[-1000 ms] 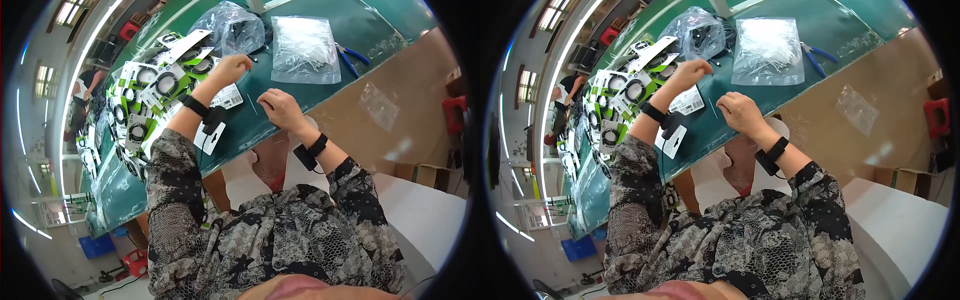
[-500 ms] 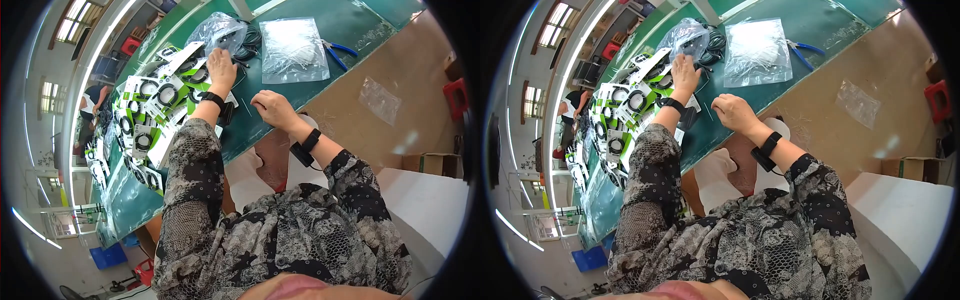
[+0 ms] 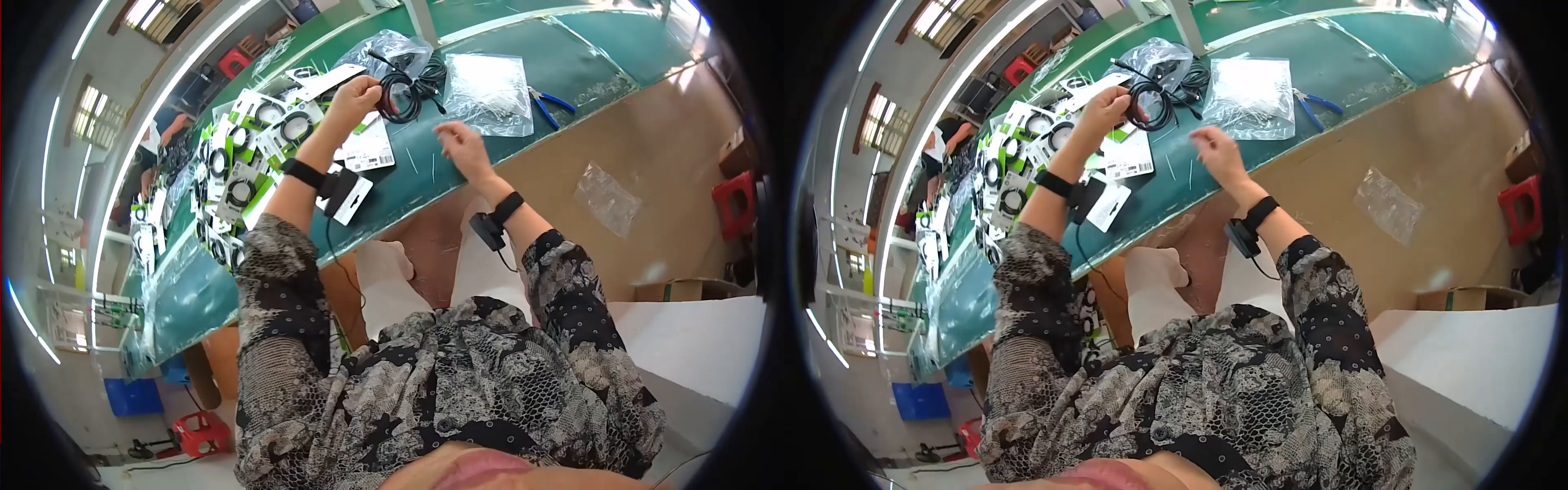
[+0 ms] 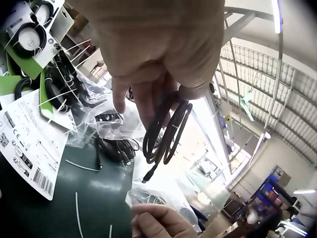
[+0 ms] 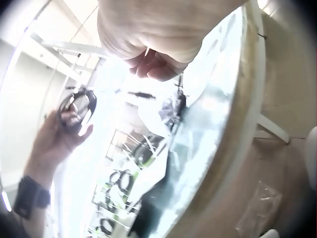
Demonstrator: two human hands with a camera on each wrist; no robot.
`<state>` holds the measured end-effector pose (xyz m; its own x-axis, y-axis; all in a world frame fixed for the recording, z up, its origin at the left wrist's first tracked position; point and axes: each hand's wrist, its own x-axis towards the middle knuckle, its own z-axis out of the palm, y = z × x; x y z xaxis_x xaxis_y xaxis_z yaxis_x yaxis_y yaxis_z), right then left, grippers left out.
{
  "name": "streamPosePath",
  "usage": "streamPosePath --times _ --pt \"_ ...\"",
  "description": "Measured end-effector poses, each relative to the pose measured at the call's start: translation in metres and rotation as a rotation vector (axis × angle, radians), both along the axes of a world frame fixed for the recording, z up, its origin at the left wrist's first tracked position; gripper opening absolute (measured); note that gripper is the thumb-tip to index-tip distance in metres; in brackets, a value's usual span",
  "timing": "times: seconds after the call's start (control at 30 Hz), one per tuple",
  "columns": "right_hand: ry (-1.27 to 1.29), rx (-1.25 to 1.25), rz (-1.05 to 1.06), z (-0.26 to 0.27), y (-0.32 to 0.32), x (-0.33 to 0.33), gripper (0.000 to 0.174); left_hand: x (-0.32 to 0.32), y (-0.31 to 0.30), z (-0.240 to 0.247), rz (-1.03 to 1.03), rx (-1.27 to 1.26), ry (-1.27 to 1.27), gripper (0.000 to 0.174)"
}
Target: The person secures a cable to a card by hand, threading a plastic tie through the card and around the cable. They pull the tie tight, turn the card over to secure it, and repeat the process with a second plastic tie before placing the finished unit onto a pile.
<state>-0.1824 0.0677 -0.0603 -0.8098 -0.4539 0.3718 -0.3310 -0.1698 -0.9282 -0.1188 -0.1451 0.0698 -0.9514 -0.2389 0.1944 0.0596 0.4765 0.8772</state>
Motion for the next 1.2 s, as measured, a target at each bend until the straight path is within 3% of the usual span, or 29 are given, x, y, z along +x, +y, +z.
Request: streamPosePath --times 0.03,0.17,0.27,0.3,0.4,0.47,0.57,0.63,0.77,0.87,1.0,1.1,1.2 --pt "-0.199 -0.047 0.007 0.005 0.004 -0.003 0.015 0.009 -0.001 0.004 -0.13 0.173 0.011 0.018" --pt "-0.193 -0.122 0.086 0.06 0.031 0.012 0.024 0.066 0.029 0.036 -0.209 0.388 -0.157 0.02" --pt "-0.203 0.048 0.417 0.091 0.047 0.03 0.03 0.082 0.024 0.027 -0.339 0.51 -0.218 0.021" --pt "-0.201 0.061 0.418 0.093 0.047 0.035 0.03 0.086 0.023 0.022 -0.408 0.564 -0.25 0.022" --pt "-0.418 0.073 0.787 0.092 0.044 0.053 0.028 0.099 0.037 0.009 -0.388 0.63 -0.248 0.022" --pt "-0.454 0.04 0.795 0.086 0.041 0.063 0.026 0.108 0.043 0.0 -0.376 0.662 -0.25 0.022" --pt "-0.505 -0.038 0.801 0.081 0.037 0.072 0.022 0.124 0.052 -0.019 -0.052 0.754 0.013 0.025" --pt "-0.539 -0.182 0.791 0.082 0.035 0.08 0.019 0.134 0.056 -0.075 -0.052 0.362 -0.028 0.028" --pt "-0.556 -0.261 0.719 0.08 0.03 0.093 0.018 0.156 0.118 -0.102 -0.163 0.391 0.185 0.029" --pt "-0.566 -0.186 0.648 0.071 0.035 0.111 0.019 0.166 0.13 -0.079 -0.026 0.966 0.262 0.028" --pt "-0.458 0.001 0.508 0.072 0.043 0.123 0.022 0.168 0.131 -0.088 -0.097 1.3 0.315 0.024" --pt "-0.33 0.119 0.379 0.072 0.046 0.127 0.024 0.177 0.137 -0.092 -0.064 1.353 0.274 0.023" --pt "-0.372 -0.083 0.269 0.072 0.049 0.124 0.029 0.18 0.138 -0.095 -0.06 1.409 0.227 0.023"
